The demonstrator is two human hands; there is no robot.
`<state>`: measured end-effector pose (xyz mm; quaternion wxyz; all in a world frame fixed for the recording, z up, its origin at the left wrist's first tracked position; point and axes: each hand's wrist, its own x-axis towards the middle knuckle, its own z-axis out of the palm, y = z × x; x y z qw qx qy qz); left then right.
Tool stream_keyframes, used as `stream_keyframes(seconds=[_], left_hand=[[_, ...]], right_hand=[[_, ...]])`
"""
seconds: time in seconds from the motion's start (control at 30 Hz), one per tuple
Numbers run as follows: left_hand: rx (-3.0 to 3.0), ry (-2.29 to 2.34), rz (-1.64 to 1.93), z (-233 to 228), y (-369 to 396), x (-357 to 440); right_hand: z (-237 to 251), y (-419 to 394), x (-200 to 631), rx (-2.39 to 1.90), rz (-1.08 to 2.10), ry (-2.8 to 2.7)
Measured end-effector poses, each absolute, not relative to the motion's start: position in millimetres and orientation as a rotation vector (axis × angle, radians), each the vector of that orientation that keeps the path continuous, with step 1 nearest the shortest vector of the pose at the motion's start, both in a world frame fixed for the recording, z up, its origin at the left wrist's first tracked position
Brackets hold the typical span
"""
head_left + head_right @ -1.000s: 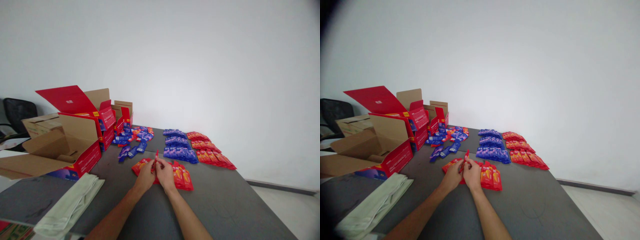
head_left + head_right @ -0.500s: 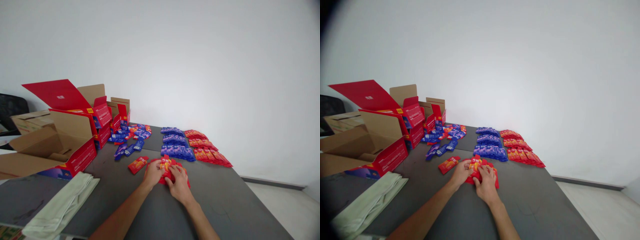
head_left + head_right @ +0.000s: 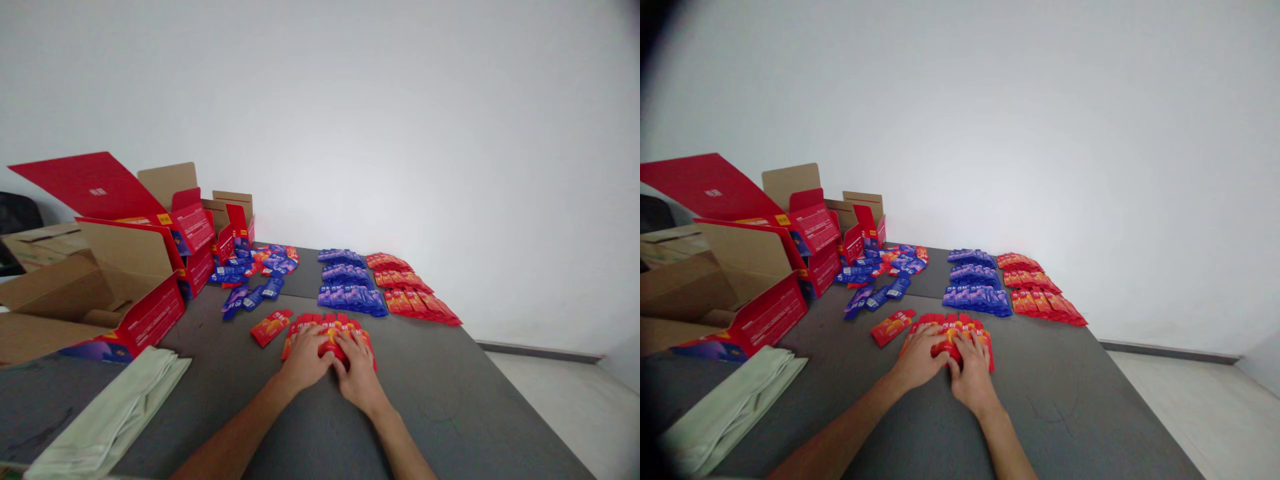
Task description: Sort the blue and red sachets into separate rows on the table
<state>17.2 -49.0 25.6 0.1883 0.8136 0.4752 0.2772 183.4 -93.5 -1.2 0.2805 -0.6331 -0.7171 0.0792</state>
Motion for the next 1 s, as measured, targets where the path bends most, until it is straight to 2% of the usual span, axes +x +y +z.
stream_keyframes(seconds=[0.23, 0.57, 1.0], left_hand=[[2.351, 1.284, 0.697, 18.0, -53.6, 18.3], [2.309, 1.398, 0.783, 26.0, -46.6, 0.7], [2.197, 2.071, 0.531, 1.6, 7.5, -65.7]], right_hand=[[-0.4, -94.8, 183.4, -1.666, 0.179, -1.923], [28.7, -90.4, 159.5, -1.697, -0.080, -1.890], [33.6, -43.5, 74.1, -1.576, 0.021, -2.018]])
